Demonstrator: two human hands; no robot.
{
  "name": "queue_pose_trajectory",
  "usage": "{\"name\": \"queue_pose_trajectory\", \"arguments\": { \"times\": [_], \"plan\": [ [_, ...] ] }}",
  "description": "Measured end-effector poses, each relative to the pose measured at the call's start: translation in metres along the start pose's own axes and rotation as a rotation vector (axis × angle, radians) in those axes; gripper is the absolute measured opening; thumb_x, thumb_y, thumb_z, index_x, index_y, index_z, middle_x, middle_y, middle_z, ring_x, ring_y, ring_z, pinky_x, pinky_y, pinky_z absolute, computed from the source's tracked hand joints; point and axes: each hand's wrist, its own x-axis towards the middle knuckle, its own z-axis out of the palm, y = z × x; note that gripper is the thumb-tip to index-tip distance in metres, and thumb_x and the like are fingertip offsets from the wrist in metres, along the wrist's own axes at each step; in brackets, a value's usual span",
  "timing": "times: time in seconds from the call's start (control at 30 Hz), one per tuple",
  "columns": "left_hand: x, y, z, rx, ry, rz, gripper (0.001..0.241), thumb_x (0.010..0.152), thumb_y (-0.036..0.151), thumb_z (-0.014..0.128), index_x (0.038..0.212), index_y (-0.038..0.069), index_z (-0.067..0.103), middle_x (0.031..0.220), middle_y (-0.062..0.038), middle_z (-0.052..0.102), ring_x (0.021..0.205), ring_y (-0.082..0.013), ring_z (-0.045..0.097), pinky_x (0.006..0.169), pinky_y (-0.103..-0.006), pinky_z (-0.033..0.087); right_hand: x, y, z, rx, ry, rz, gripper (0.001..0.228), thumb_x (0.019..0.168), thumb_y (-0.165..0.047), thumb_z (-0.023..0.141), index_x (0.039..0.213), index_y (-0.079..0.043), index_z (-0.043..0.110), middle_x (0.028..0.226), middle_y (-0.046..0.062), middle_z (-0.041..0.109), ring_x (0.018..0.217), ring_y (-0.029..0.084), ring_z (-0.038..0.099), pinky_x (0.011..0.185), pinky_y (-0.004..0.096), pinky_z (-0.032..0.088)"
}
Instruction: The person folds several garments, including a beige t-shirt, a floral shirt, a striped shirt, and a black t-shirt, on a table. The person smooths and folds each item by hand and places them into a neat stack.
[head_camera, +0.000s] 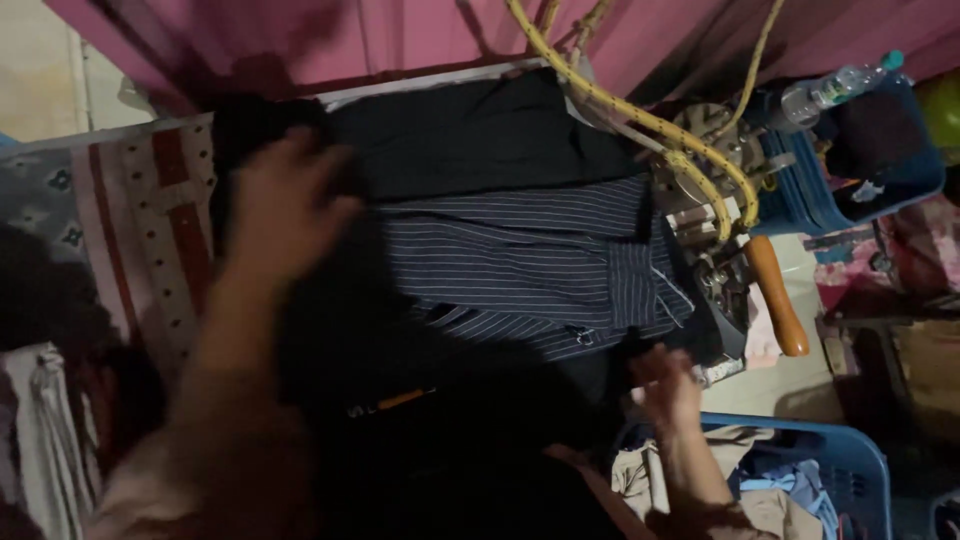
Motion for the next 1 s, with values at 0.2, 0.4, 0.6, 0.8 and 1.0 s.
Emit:
{"name": "queue_pose_trajectory", "arguments": {
  "times": [0.2, 0.4, 0.6, 0.8, 1.0],
  "plan": [
    [-0.010, 0.131, 0.133, -0.028, -0.124, 0.257, 0.065, 0.089, 0.063, 0.060, 0.147, 0.035, 0.052, 0.159, -0.013, 0.039, 0.147, -0.0437, 0.028, 0.101, -0.0854, 0.004, -0.016, -0.015, 0.052, 0.020, -0.093, 0.273, 0.047, 0.092, -0.029, 0.067, 0.134, -0.011, 0.059, 0.127, 0.008, 0.066, 0.125, 0.030, 0.060, 0.108, 0.047, 0.046],
    [-0.057, 0.125, 0.203, 0.030, -0.081, 0.231, 0.069, 0.091, 0.069, 0.054, 0.153, 0.042, 0.044, 0.166, -0.009, 0.032, 0.156, -0.0371, 0.018, 0.110, -0.0849, -0.005, 0.007, -0.042, 0.086, -0.037, -0.045, 0.443, 0.065, 0.092, -0.046, 0.071, 0.148, -0.016, 0.058, 0.127, 0.007, 0.061, 0.117, 0.030, 0.053, 0.103, 0.048, 0.040],
    [-0.069, 0.121, 0.200, -0.030, 0.039, 0.219, 0.068, 0.092, 0.067, 0.055, 0.153, 0.040, 0.046, 0.168, -0.010, 0.031, 0.157, -0.0348, 0.021, 0.113, -0.0811, -0.002, 0.008, -0.054, 0.154, -0.288, -0.075, 0.408, 0.071, 0.077, -0.033, 0.082, 0.139, -0.006, 0.061, 0.137, 0.012, 0.066, 0.122, 0.030, 0.063, 0.100, 0.046, 0.049],
    [-0.061, 0.092, 0.176, -0.791, 0.020, -0.049, 0.063, 0.105, 0.062, 0.050, 0.159, 0.031, 0.041, 0.168, -0.013, 0.035, 0.156, -0.0346, 0.029, 0.119, -0.0725, 0.018, -0.015, -0.039, 0.190, -0.291, -0.257, -0.292, 0.062, 0.084, 0.000, 0.082, 0.141, 0.008, 0.061, 0.138, 0.017, 0.066, 0.121, 0.027, 0.064, 0.108, 0.036, 0.053],
    [-0.068, 0.051, 0.073, -1.701, -0.127, -0.822, 0.076, 0.090, 0.066, 0.036, 0.154, 0.026, 0.041, 0.154, -0.007, 0.049, 0.135, -0.0296, 0.049, 0.104, -0.0585, 0.039, -0.108, 0.041, 0.289, -1.053, -0.585, -1.005, 0.073, 0.089, -0.009, 0.066, 0.156, -0.003, 0.041, 0.145, 0.011, 0.048, 0.134, 0.027, 0.044, 0.114, 0.047, 0.035]
  ]
}}
